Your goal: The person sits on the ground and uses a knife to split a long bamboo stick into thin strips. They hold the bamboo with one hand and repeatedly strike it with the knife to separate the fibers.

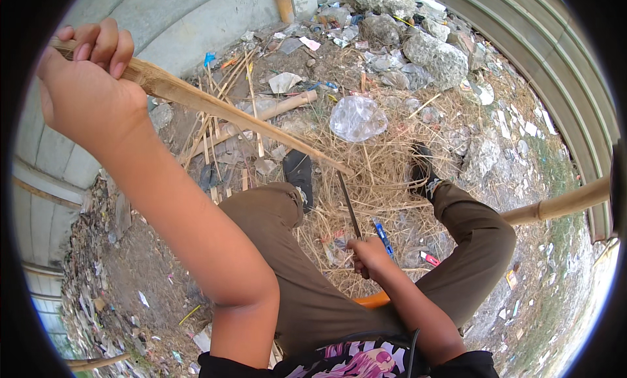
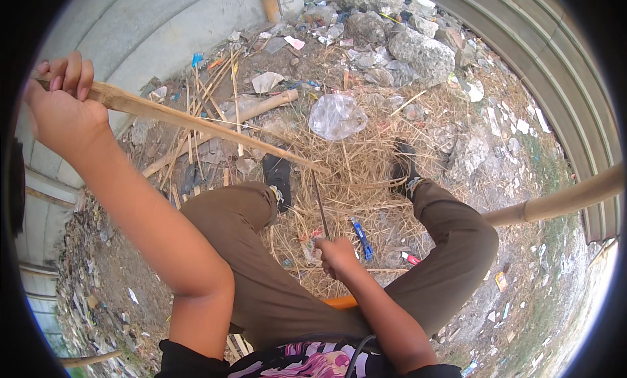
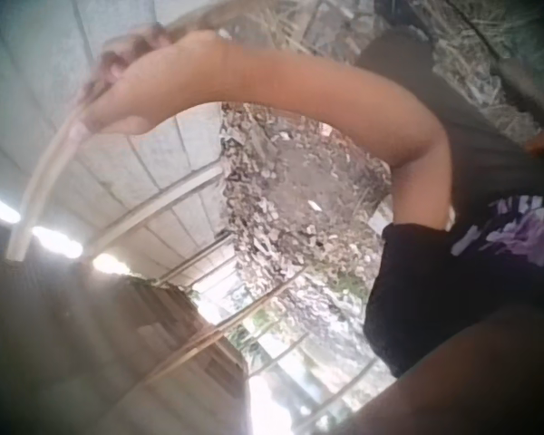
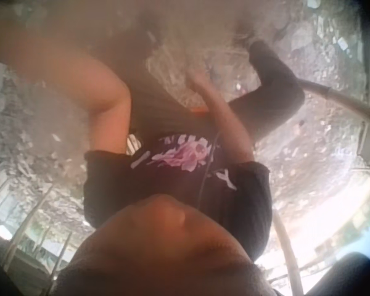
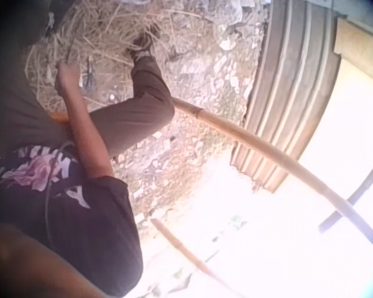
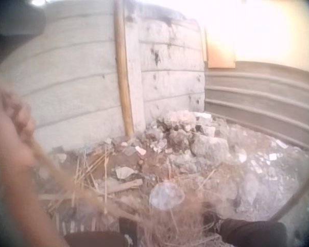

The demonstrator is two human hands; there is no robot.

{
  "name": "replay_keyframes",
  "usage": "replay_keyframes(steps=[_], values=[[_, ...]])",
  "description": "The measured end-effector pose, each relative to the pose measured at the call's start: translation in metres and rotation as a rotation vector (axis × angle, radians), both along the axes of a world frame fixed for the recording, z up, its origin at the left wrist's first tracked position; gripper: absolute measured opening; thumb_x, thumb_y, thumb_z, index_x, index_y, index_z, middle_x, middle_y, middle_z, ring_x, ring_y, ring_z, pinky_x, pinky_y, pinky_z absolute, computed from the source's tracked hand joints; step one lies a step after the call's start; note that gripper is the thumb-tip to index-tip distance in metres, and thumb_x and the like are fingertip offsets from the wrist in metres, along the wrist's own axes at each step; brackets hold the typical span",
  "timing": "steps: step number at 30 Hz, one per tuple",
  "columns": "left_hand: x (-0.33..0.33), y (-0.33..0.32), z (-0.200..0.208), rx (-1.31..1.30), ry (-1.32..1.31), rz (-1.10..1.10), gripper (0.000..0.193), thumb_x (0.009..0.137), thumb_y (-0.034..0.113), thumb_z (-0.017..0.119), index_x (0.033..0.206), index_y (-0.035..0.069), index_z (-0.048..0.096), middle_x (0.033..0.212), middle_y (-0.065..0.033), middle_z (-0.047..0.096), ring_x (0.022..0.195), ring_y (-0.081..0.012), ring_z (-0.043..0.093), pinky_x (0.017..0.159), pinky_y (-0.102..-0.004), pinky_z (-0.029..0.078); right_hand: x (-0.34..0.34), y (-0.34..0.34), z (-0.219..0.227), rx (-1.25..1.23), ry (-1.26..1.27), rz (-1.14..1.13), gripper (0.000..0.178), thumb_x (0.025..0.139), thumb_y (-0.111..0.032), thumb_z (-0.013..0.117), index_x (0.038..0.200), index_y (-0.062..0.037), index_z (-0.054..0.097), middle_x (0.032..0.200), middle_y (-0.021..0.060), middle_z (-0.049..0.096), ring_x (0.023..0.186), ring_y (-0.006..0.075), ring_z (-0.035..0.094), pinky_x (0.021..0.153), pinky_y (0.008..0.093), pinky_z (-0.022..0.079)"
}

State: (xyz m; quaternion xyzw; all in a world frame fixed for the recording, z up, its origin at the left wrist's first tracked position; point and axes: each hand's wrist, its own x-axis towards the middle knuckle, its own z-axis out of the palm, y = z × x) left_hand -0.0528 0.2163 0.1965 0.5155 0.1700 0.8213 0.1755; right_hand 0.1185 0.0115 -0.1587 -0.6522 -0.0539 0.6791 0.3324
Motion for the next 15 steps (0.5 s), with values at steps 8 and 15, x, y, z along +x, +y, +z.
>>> replay_keyframes(steps=[8,15], values=[[0.019,0.019,-0.035,-0.095,-0.157,-0.029,0.046,0.109,0.041,0.024,0.095,0.003,0.046,0.073,-0.0048,0.039,0.057,-0.0141,0.035,0.051,-0.0290,0.034,0.026,0.012,-0.033,0.080,0.216,-0.265,0.021,0.091,-0.013,0.056,0.073,-0.0095,0.048,0.050,-0.0057,0.036,0.037,0.0089,0.034,0.043,0.0320,0.035],[0.066,0.041,-0.066,-0.198,-0.002,-0.069,0.052,0.106,0.057,0.030,0.090,0.010,0.044,0.080,-0.0040,0.043,0.071,-0.0175,0.043,0.067,-0.0334,0.042,0.028,0.020,-0.042,-0.013,0.590,-0.502,0.019,0.091,-0.013,0.050,0.076,-0.0171,0.040,0.052,-0.0094,0.031,0.039,0.0064,0.029,0.053,0.0345,0.040]])
